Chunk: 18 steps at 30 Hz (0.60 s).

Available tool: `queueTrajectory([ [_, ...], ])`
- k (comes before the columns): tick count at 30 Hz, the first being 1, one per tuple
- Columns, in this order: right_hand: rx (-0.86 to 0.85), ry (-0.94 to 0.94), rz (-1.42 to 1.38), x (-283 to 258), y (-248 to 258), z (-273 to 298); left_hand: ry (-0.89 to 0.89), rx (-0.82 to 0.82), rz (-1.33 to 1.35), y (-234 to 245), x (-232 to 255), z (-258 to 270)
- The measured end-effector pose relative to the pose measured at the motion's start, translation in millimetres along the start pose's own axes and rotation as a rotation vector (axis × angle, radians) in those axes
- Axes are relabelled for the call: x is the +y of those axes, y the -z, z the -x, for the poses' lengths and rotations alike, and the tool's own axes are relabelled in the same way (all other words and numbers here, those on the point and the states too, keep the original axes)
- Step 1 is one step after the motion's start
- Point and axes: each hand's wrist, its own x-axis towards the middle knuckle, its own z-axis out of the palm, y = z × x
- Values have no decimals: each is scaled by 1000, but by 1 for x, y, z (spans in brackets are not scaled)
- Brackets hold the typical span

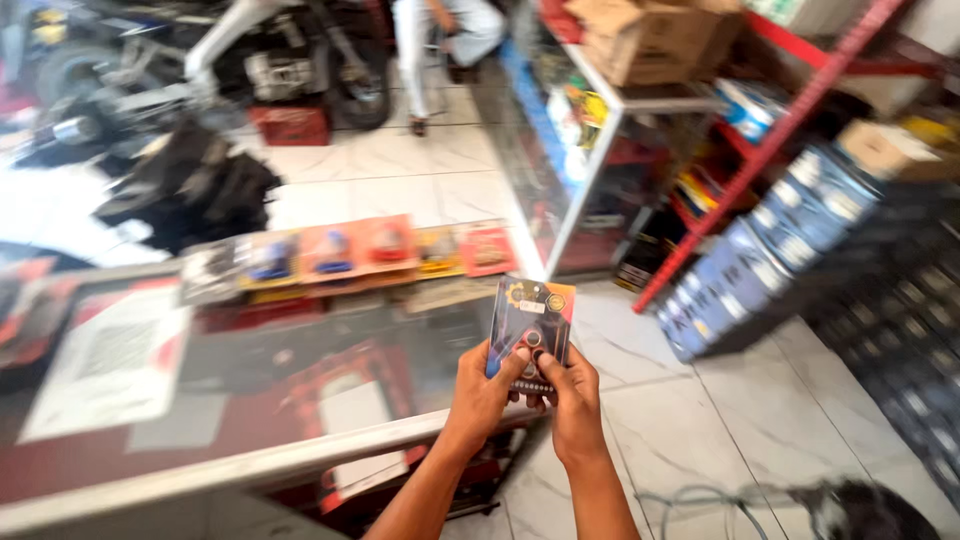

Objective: The person picks up various motorcycle parts in plastic packaging from a wire display rack and places them on a glass counter. The person then moves items from the counter back to the rack and arranges them on different sections of the display.

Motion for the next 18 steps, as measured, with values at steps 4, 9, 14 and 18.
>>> queueTrajectory([
  [4,-142,-24,78,32,-66,8,-81,138,53,73,12,33],
  [9,-267,-130,51,74,-146,25,-117,255,98,158,20,73],
  [14,-386,-192,28,102,-225,46,-144,430,51,228,37,115],
  [18,-450,-355,59,117,-276,63,-208,512,158,270,50,150],
])
